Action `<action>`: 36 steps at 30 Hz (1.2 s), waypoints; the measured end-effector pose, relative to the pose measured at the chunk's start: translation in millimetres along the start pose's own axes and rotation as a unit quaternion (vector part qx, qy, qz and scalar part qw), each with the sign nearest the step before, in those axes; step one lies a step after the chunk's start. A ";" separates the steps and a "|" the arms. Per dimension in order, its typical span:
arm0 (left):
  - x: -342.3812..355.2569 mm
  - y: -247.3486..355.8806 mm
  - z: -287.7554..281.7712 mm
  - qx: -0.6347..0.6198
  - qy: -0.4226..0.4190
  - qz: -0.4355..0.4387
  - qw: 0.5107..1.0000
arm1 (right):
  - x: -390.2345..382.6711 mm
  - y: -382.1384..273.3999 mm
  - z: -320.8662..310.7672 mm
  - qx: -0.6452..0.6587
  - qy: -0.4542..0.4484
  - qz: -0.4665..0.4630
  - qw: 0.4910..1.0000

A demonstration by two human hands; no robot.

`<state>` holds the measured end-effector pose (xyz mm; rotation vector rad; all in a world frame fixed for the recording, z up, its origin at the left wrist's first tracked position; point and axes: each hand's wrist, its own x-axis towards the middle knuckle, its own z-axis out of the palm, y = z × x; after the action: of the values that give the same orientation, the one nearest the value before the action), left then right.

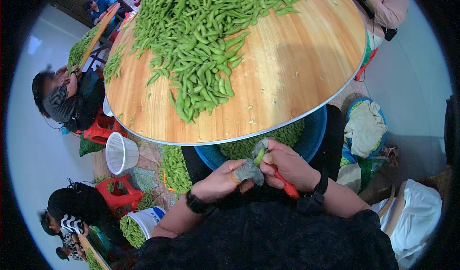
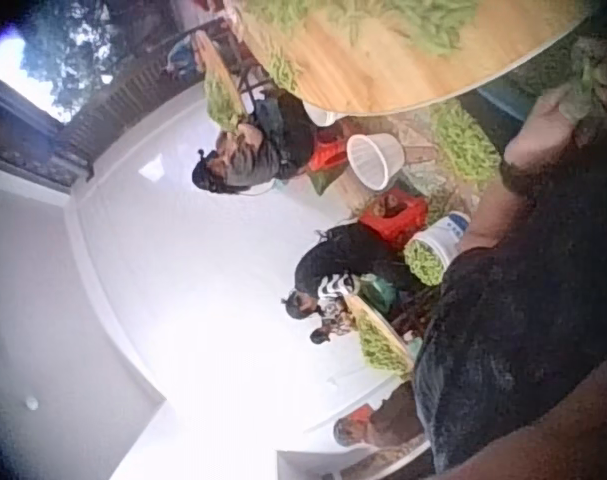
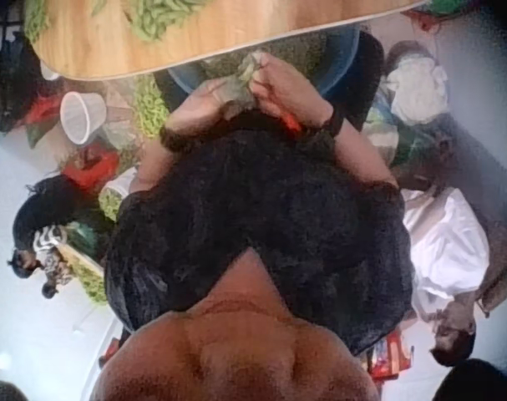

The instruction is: Peeling and sorting green beans into a bucket while wearing finger guards.

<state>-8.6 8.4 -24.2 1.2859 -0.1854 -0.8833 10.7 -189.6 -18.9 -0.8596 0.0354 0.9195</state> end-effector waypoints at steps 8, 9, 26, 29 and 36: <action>0.9 10.2 3.5 0.365 0.063 0.124 0.921 | -1.0 2.6 -8.5 -0.265 0.024 -0.048 0.963; 2.0 8.8 1.8 0.253 0.056 0.069 0.964 | -1.6 2.8 -11.0 -0.225 0.005 -0.046 0.973; 33.1 -18.1 -6.7 0.574 0.175 0.186 0.778 | 15.5 16.5 -14.9 -0.099 0.123 -0.062 0.986; 35.9 -27.2 -15.2 0.444 0.162 0.099 0.876 | 20.3 22.5 -17.9 -0.158 0.141 -0.068 0.975; 28.4 -11.8 -12.7 0.049 0.065 -0.118 0.990 | 19.8 21.7 -41.2 -0.068 0.100 0.077 0.990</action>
<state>12.3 -1.0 -48.4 1.4733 0.0287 -0.9962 20.9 -196.8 -68.0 -1.0856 0.2166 0.9851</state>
